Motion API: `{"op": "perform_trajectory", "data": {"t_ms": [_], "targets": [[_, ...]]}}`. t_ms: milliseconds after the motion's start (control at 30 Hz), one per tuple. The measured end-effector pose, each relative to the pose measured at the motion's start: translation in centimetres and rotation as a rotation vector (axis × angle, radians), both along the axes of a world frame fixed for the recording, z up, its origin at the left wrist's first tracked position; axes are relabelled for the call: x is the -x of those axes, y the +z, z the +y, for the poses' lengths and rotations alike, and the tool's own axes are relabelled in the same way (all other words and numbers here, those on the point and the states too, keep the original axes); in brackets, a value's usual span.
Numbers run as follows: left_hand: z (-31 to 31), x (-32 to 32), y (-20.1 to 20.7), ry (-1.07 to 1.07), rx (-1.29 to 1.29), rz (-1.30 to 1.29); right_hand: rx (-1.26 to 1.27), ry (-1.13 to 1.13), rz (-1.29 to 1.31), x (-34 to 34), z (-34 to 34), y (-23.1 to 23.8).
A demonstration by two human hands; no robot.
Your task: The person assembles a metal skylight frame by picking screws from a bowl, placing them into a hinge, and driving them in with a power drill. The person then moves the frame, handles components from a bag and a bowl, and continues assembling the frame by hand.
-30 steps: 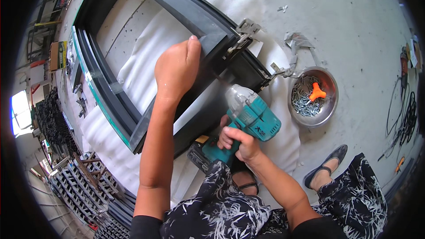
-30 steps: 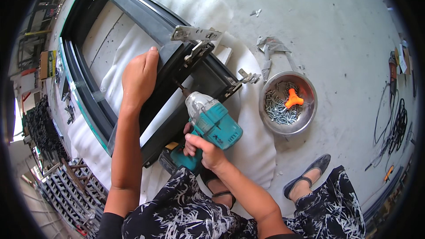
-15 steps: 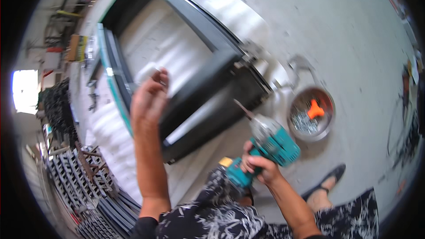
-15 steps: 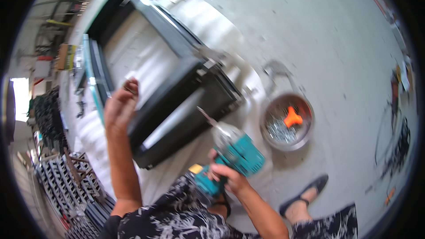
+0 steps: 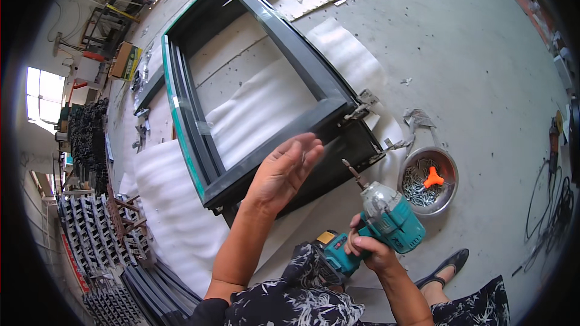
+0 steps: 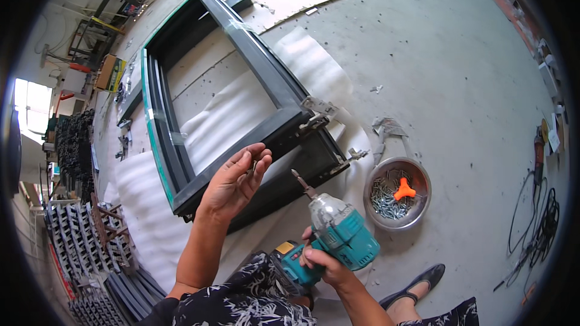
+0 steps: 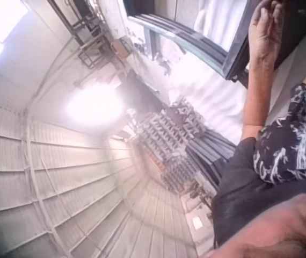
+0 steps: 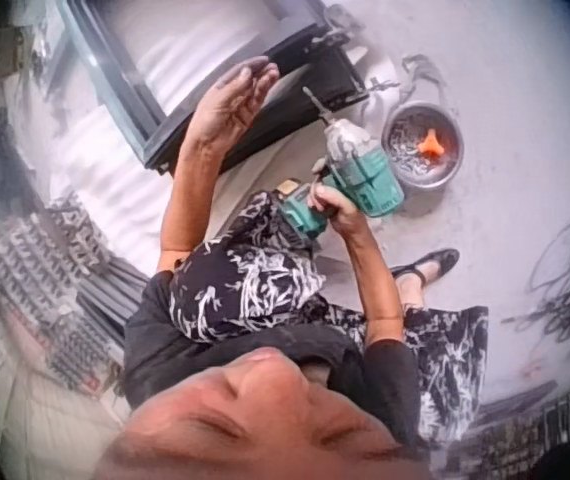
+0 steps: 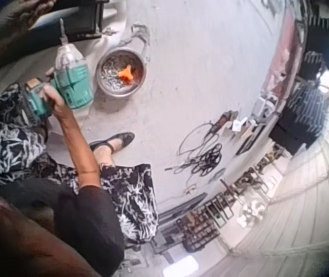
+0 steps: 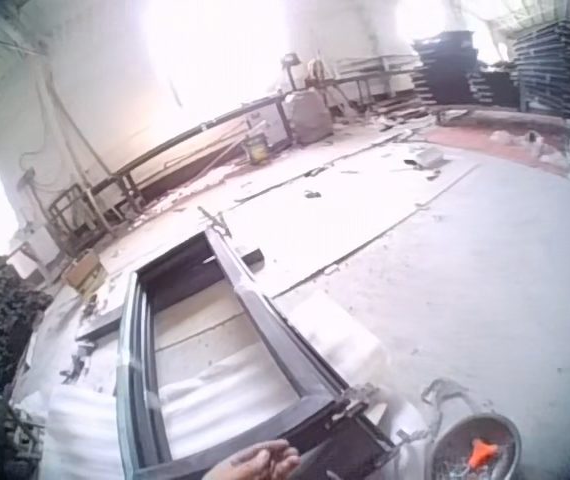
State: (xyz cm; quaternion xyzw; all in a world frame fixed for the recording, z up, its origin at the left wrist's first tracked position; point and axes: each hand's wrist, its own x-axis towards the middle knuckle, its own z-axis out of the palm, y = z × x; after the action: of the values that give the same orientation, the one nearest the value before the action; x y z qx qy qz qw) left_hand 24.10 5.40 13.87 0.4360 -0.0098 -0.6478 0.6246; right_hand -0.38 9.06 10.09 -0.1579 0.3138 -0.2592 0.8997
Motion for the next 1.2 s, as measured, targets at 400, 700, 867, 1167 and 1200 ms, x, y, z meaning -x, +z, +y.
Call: {"op": "perform_trajectory", "data": {"t_ms": [400,700,867,1167,1200], "targets": [[1.4,-0.3,-0.4,-0.313,0.036,-0.204,0.077,0.092,0.04,0.5,0.3,0.2],[0.9,0.6,-0.1,-0.246,0.042,-0.271,0.154,0.163,0.079,1.1,0.5,-0.7],[1.0,0.6,-0.5,-0.291,0.028,-0.285,0.146,0.184,0.101,1.4,0.2,-0.5],[1.2,0.5,0.4,-0.721,0.161,-1.03,0.224,0.259,0.179,2.1,0.1,-0.2],[1.1,0.6,0.7,-0.724,0.163,-1.026,0.247,0.256,0.177,2.3,0.2,-0.6]]}}
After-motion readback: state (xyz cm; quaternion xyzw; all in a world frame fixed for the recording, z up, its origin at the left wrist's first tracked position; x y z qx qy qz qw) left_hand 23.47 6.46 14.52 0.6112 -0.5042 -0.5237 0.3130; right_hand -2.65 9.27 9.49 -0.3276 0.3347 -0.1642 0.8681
